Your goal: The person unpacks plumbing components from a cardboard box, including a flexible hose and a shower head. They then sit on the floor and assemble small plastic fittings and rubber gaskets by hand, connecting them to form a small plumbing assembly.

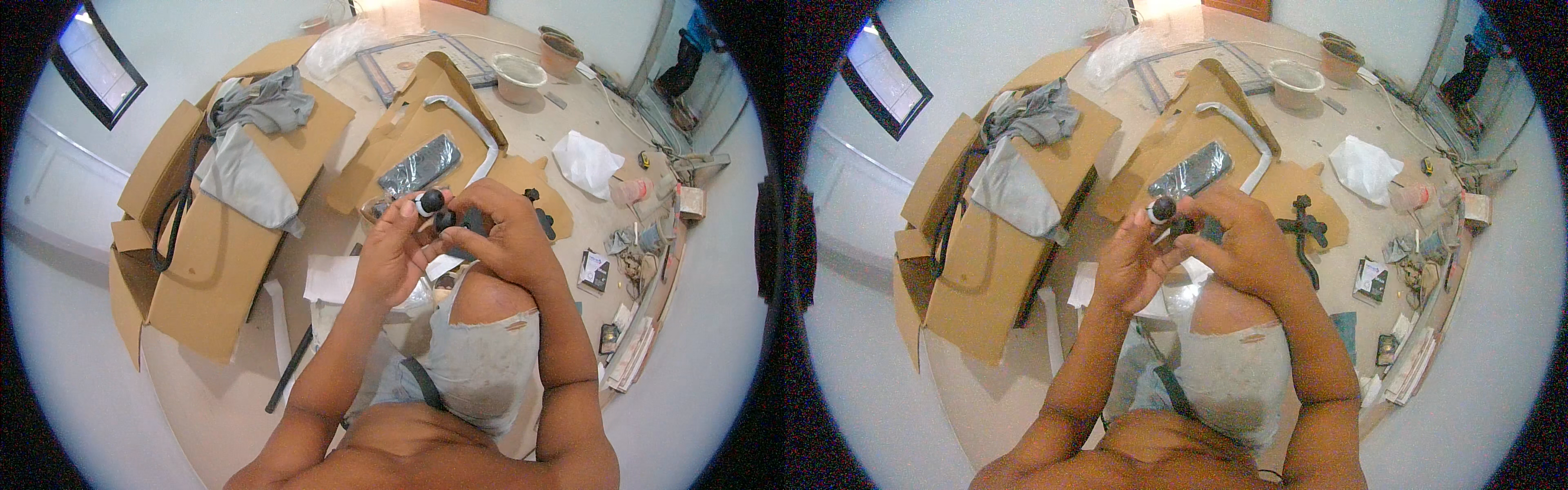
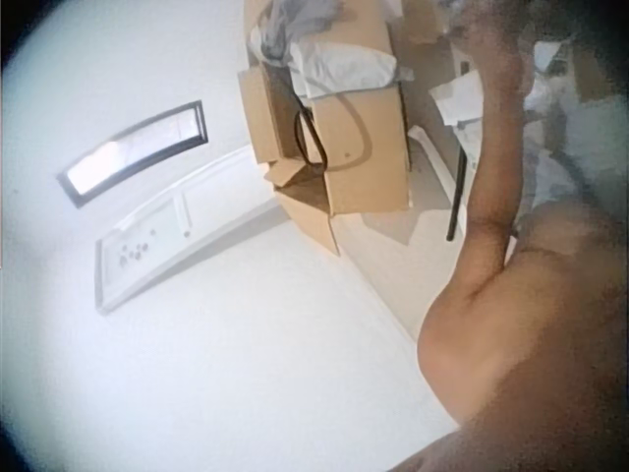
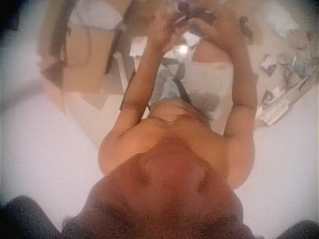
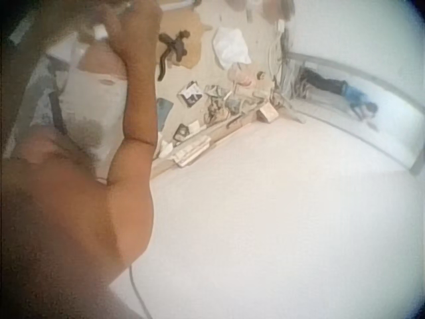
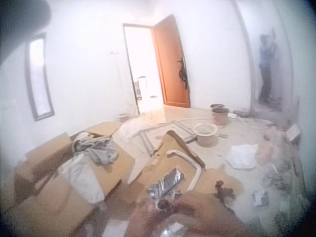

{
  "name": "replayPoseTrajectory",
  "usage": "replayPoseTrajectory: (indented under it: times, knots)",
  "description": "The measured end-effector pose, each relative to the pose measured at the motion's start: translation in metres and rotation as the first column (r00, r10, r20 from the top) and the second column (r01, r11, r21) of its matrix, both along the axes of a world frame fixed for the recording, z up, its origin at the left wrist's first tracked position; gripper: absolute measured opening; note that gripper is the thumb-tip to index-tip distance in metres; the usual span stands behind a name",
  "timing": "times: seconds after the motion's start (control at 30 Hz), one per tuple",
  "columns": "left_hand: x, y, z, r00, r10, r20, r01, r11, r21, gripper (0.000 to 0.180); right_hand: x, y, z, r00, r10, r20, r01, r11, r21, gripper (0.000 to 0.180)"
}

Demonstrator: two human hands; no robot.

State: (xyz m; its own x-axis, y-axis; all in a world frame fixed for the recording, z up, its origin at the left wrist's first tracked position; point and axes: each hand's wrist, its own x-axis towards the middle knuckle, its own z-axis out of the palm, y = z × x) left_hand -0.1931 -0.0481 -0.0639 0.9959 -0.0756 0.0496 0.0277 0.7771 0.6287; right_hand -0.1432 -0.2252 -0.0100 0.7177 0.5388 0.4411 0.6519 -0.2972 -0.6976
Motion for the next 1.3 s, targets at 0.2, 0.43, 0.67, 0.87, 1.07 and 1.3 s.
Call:
replayPoseTrajectory:
  times: [0.2, 0.43, 0.67, 0.87, 1.07, 1.3]
  knots:
    - [0.002, -0.009, -0.003, 0.995, -0.078, -0.065, 0.074, 0.996, -0.058, 0.034, -0.006, -0.001, 0.004, 0.968, -0.083, -0.236, 0.085, 0.996, -0.001, 0.031]
    - [-0.003, -0.009, -0.010, 0.988, -0.103, -0.116, 0.097, 0.994, -0.050, 0.028, -0.003, -0.004, 0.001, 0.983, -0.040, -0.181, 0.050, 0.998, 0.049, 0.030]
    - [-0.005, 0.001, -0.014, 0.995, -0.065, -0.069, 0.068, 0.997, 0.032, 0.034, -0.006, -0.009, -0.002, 0.961, -0.028, -0.274, 0.059, 0.992, 0.107, 0.027]
    - [-0.004, 0.008, -0.013, 0.999, -0.030, -0.015, 0.031, 0.997, 0.067, 0.036, -0.005, -0.006, 0.001, 0.969, 0.045, -0.242, -0.016, 0.992, 0.125, 0.026]
    - [-0.005, 0.006, -0.013, 0.998, 0.049, 0.040, -0.058, 0.962, 0.268, 0.040, -0.006, -0.007, 0.003, 0.946, 0.049, -0.320, -0.037, 0.998, 0.046, 0.029]
    - [-0.008, 0.008, -0.006, 0.993, 0.070, 0.094, -0.105, 0.885, 0.453, 0.041, -0.001, -0.006, 0.000, 0.971, 0.059, -0.233, -0.058, 0.998, 0.012, 0.030]
